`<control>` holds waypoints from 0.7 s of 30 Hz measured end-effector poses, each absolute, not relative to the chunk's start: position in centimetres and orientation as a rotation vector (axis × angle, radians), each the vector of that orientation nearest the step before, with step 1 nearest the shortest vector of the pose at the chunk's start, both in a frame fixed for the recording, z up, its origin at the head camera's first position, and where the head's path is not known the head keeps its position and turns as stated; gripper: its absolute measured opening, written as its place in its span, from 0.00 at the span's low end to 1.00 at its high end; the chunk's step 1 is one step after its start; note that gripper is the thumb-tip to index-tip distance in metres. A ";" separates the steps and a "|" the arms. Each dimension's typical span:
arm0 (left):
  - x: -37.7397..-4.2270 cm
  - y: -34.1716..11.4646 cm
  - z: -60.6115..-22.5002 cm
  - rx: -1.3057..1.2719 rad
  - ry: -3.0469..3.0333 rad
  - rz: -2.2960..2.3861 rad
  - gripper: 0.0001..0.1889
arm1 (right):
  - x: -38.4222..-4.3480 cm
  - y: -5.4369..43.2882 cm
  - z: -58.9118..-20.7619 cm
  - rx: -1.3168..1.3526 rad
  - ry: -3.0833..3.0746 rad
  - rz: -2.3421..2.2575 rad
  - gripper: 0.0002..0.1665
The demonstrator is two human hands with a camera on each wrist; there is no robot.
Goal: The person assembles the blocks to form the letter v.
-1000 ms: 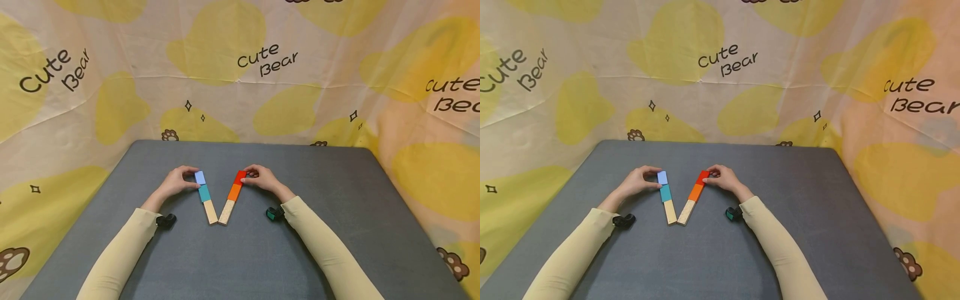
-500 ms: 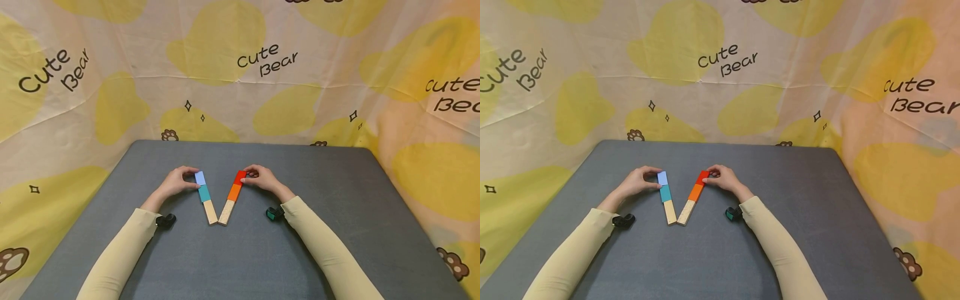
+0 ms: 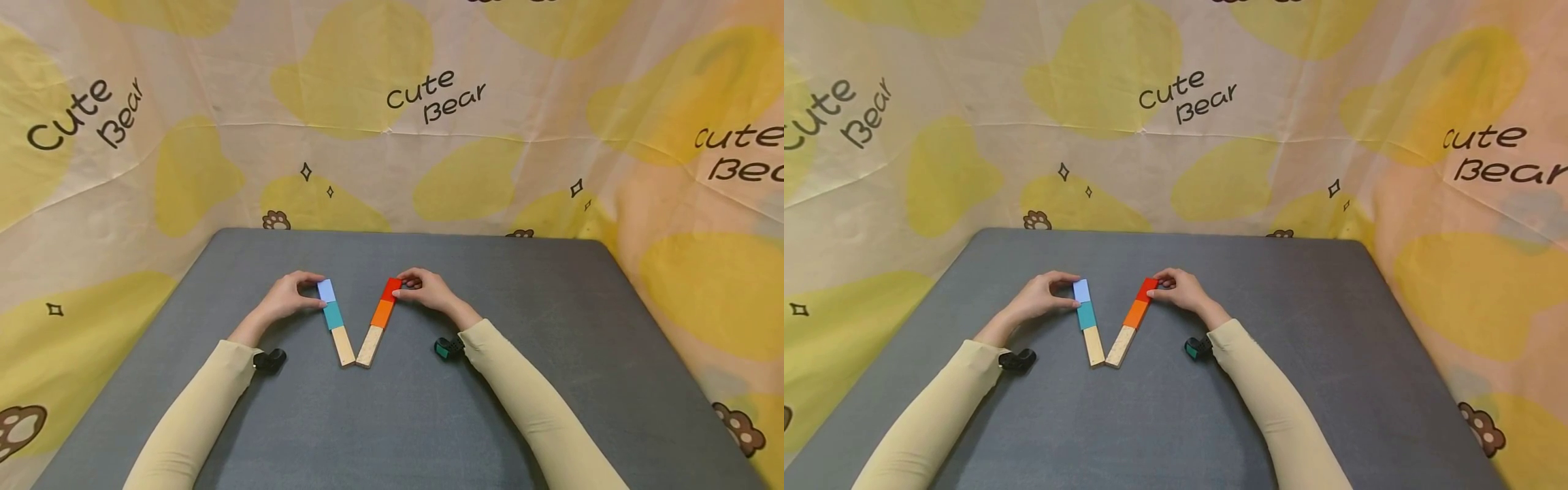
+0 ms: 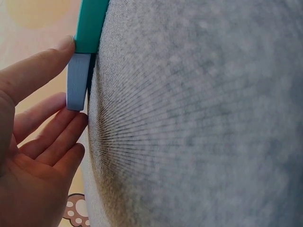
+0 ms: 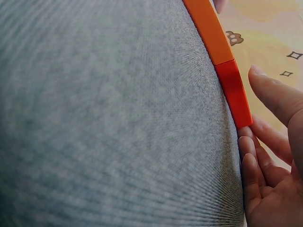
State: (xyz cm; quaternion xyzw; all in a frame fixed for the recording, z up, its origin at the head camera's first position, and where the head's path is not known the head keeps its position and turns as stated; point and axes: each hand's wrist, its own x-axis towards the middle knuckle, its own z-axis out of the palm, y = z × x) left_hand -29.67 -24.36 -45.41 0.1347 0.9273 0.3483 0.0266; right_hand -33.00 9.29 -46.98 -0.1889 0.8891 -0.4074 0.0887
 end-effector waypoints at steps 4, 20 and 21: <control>-29.6 -24.3 -45.4 0.426 2.862 1.078 0.34 | -33.0 9.3 -46.9 -0.563 2.648 -1.206 0.27; -29.6 -24.3 -45.2 0.444 2.854 1.068 0.34 | -33.1 9.3 -47.0 -0.570 2.647 -1.210 0.28; -29.6 -24.3 -45.2 0.444 2.854 1.070 0.34 | -33.1 9.3 -47.0 -0.570 2.648 -1.209 0.28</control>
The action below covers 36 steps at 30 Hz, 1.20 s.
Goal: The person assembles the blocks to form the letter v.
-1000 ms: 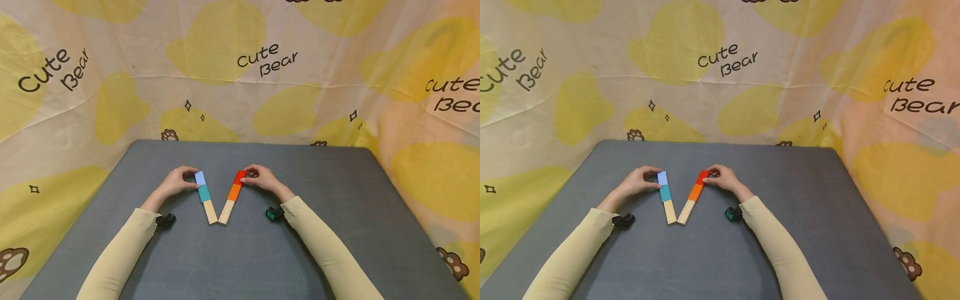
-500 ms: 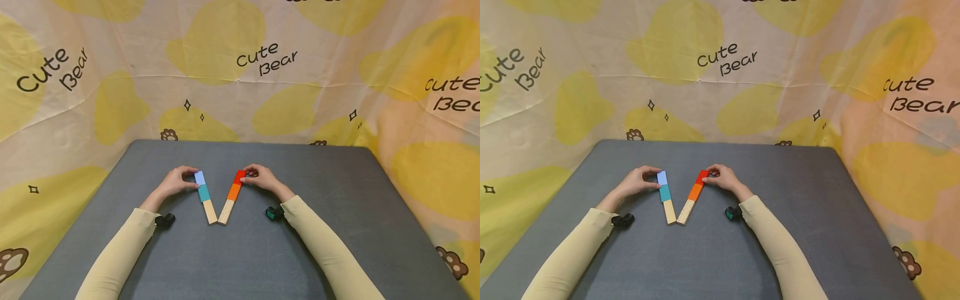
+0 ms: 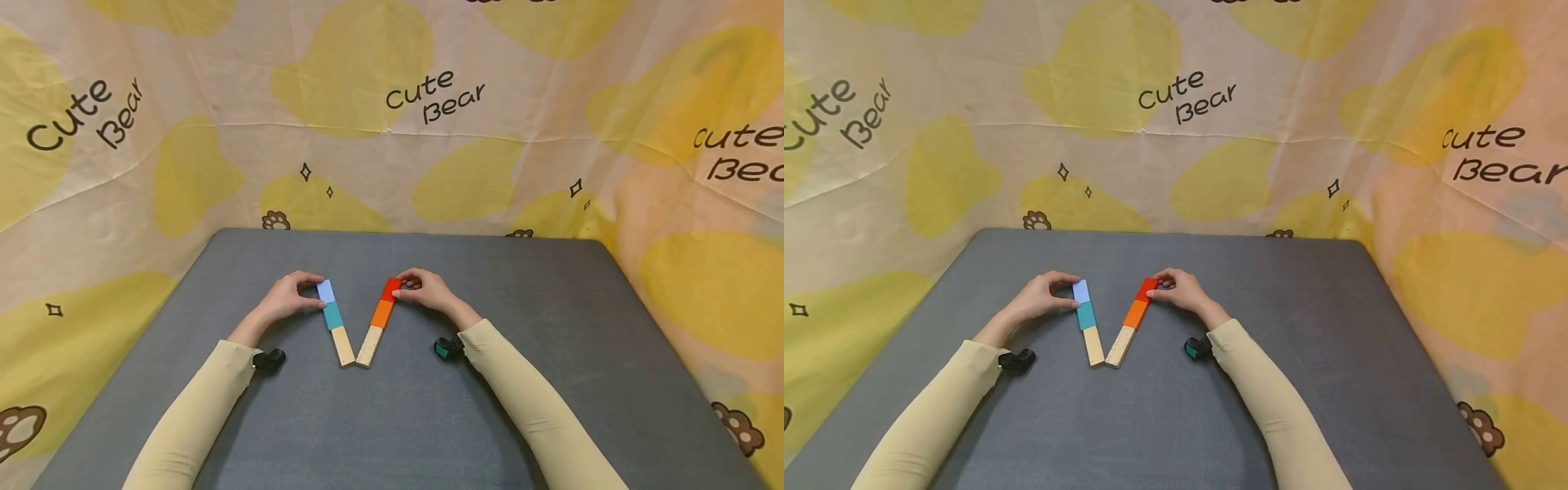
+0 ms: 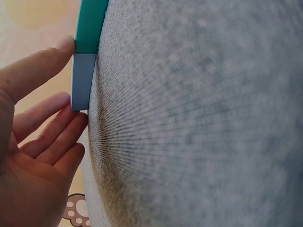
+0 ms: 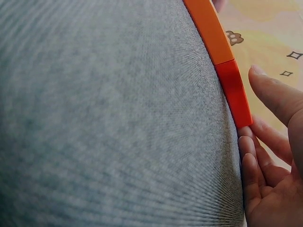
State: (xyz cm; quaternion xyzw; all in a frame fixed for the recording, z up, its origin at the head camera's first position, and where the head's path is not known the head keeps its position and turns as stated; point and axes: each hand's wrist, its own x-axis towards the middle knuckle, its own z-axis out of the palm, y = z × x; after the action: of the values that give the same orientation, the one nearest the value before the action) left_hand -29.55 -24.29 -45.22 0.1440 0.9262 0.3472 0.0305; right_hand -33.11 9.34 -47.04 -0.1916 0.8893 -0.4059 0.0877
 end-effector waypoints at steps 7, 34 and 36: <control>-29.4 -24.2 -45.2 0.438 2.853 1.074 0.33 | -33.1 9.3 -47.1 -0.565 2.639 -1.212 0.28; -29.5 -23.9 -45.3 0.426 2.846 1.082 0.32 | -33.0 9.6 -47.0 -0.560 2.638 -1.223 0.28; -29.6 -24.0 -45.3 0.430 2.848 1.080 0.32 | -32.9 9.6 -47.0 -0.555 2.640 -1.220 0.28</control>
State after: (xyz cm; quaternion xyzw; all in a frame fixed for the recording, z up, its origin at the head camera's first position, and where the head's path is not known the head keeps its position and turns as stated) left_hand -29.59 -23.97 -45.32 0.1397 0.9253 0.3510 0.0326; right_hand -32.94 9.57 -47.00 -0.1868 0.8880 -0.4103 0.0901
